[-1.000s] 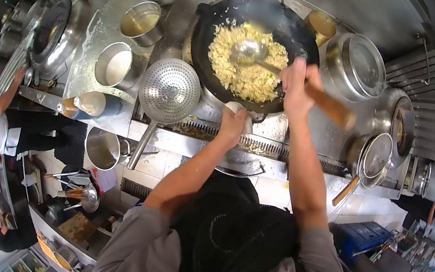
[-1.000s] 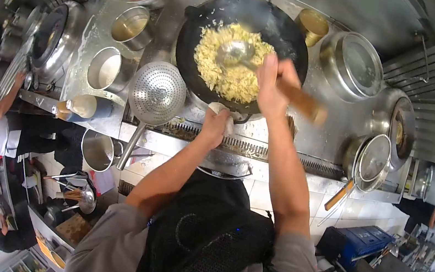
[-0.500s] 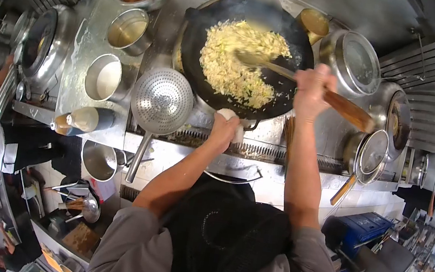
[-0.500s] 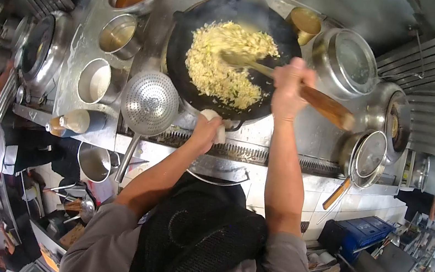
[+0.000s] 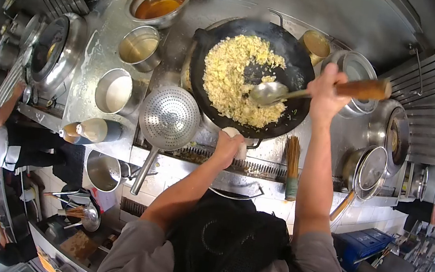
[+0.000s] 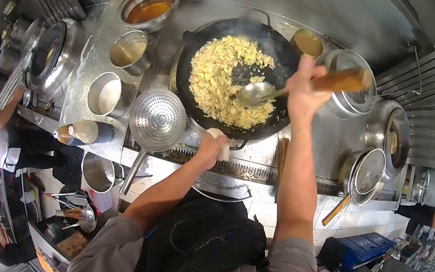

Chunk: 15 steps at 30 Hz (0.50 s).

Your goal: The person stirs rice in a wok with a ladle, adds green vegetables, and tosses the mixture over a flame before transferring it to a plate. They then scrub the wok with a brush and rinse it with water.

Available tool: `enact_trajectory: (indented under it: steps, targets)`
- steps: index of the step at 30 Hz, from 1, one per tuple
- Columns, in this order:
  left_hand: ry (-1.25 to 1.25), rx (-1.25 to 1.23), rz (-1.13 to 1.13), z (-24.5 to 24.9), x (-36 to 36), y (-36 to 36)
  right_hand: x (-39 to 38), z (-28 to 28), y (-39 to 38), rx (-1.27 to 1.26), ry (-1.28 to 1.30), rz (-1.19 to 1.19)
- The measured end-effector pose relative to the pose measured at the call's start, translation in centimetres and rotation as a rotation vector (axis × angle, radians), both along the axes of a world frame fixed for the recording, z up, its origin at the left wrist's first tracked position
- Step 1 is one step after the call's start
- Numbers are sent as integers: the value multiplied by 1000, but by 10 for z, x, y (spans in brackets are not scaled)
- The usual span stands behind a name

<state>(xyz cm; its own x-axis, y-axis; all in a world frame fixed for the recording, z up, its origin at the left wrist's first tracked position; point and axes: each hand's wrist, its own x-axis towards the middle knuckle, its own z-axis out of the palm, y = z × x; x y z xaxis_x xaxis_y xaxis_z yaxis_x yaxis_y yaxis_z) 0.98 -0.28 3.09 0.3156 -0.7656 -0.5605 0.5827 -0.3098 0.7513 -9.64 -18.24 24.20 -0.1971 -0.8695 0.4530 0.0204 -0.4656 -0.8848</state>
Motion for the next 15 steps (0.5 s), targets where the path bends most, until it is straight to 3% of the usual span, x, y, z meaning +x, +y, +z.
enact_trajectory:
  steps: [1, 3, 5, 7, 9, 11, 13, 14, 15]
  targets:
    - [-4, -1, -2, 1, 1, 1, 2, 4, -11, 33, -172, 39]
    - [230, -27, 10, 11, 4, -5, 30, 0, -32, -49, -220, -66]
    - [243, -46, -41, 2, 9, -5, 56, -13, -19, -56, -158, 0]
    - [251, -53, -83, 10, 8, 2, 52, -34, 20, -25, -361, 385]
    - [103, 21, 94, 45, -1, 17, 10, -39, 62, 4, 22, 243]
    - [176, -77, 30, 56, 3, 53, -31, -12, 85, -20, -78, 347]
    - [186, -31, 6, 103, -12, 77, -39, -23, 53, 47, -499, 563]
    - [179, -17, 18, 103, -20, 71, -14, -23, 57, 25, -275, 193]
    - [153, -43, 76, 85, -25, 56, 0, -26, 62, 73, -213, 212]
